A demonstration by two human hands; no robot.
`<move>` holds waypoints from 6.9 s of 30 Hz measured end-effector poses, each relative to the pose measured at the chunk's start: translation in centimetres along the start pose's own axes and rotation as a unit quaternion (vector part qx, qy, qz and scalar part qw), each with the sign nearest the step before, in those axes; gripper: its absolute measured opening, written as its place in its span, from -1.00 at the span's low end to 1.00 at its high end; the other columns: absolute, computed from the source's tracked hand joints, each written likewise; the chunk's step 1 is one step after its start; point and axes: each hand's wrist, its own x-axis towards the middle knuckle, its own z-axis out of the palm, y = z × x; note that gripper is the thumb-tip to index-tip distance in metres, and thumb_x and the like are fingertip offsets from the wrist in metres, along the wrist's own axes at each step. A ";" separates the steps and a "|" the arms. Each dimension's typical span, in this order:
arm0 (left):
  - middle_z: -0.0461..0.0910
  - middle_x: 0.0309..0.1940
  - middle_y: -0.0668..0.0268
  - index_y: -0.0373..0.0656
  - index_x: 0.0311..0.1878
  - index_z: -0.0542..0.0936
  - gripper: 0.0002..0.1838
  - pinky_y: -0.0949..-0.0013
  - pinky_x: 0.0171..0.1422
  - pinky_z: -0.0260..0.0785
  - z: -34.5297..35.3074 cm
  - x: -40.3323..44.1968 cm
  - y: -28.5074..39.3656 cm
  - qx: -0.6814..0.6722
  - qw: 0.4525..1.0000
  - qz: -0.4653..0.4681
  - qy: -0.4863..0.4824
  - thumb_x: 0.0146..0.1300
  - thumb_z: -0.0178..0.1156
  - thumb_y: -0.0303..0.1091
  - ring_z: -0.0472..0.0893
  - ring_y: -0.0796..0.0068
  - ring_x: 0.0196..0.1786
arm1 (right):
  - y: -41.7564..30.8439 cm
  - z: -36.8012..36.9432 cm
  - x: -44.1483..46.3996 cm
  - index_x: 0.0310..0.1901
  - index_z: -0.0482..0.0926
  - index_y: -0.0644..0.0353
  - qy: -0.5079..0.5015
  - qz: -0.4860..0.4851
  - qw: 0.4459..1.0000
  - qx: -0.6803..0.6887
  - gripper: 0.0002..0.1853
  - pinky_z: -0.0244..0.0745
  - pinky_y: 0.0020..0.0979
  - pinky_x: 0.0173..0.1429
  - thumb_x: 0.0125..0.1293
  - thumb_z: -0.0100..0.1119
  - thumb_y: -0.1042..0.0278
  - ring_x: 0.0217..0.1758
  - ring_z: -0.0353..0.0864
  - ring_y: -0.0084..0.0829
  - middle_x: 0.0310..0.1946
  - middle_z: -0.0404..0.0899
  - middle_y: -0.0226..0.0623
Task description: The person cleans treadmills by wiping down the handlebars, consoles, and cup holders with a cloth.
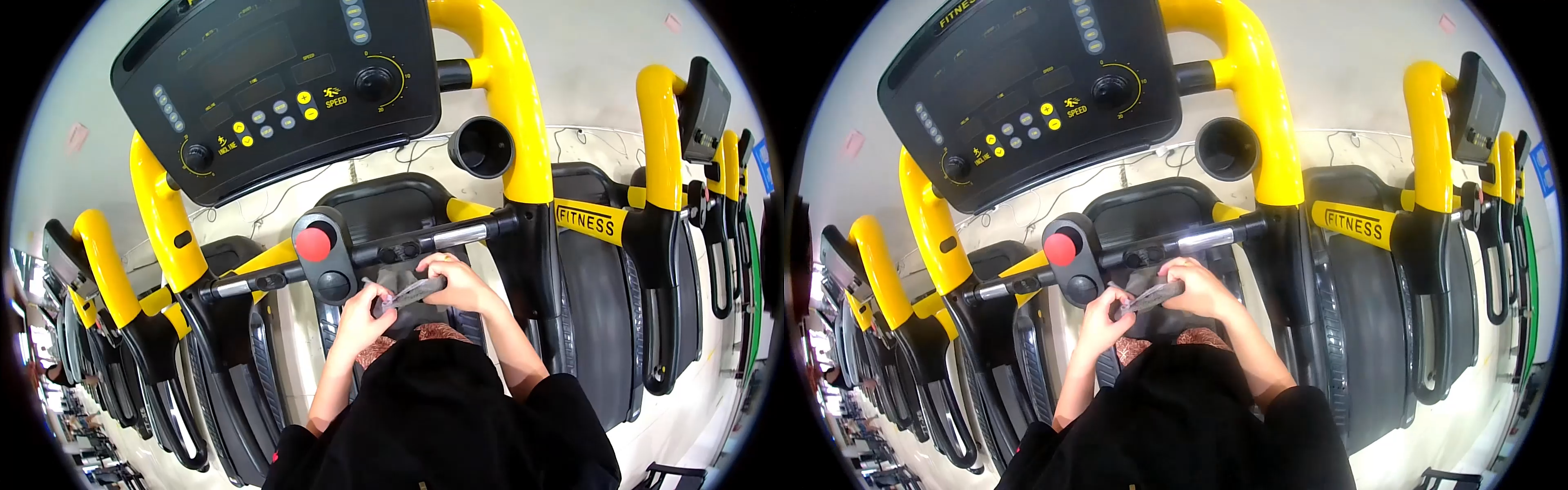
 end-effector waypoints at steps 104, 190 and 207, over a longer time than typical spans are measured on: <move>0.57 -0.24 0.16 -0.21 -0.17 0.56 -0.77 0.21 0.02 0.39 4.9 2.2 1.0 0.124 0.984 0.094 -0.087 0.06 0.15 -0.45 0.54 0.10 -0.10 | 9.3 3.2 6.7 -0.59 0.48 0.08 0.286 -0.156 0.846 -0.422 -0.94 0.30 -0.28 -0.56 -0.07 0.13 0.35 -0.61 0.41 -0.36 -0.65 0.41 -0.33; 0.53 0.00 0.16 -0.28 0.03 0.44 -0.58 0.20 0.22 0.30 2.8 7.3 0.3 0.479 0.854 0.173 0.103 0.04 0.09 -0.39 0.51 0.28 0.12 | 2.9 3.4 5.7 -0.01 0.44 0.33 0.044 -0.091 0.890 -0.445 -0.56 0.30 -0.23 0.10 0.01 0.07 0.41 -0.02 0.44 -0.23 -0.11 0.48 -0.17; 0.60 -0.30 0.19 -0.20 -0.24 0.52 -0.78 0.23 -0.19 0.48 9.9 13.9 6.1 0.413 0.877 0.232 -0.082 -0.02 0.17 -0.42 0.60 0.22 -0.19 | 5.9 -6.8 -1.7 -0.08 0.56 0.27 0.127 -0.092 0.886 -0.435 -0.68 0.35 -0.31 0.22 0.11 0.02 0.41 0.12 0.50 -0.29 0.01 0.55 -0.17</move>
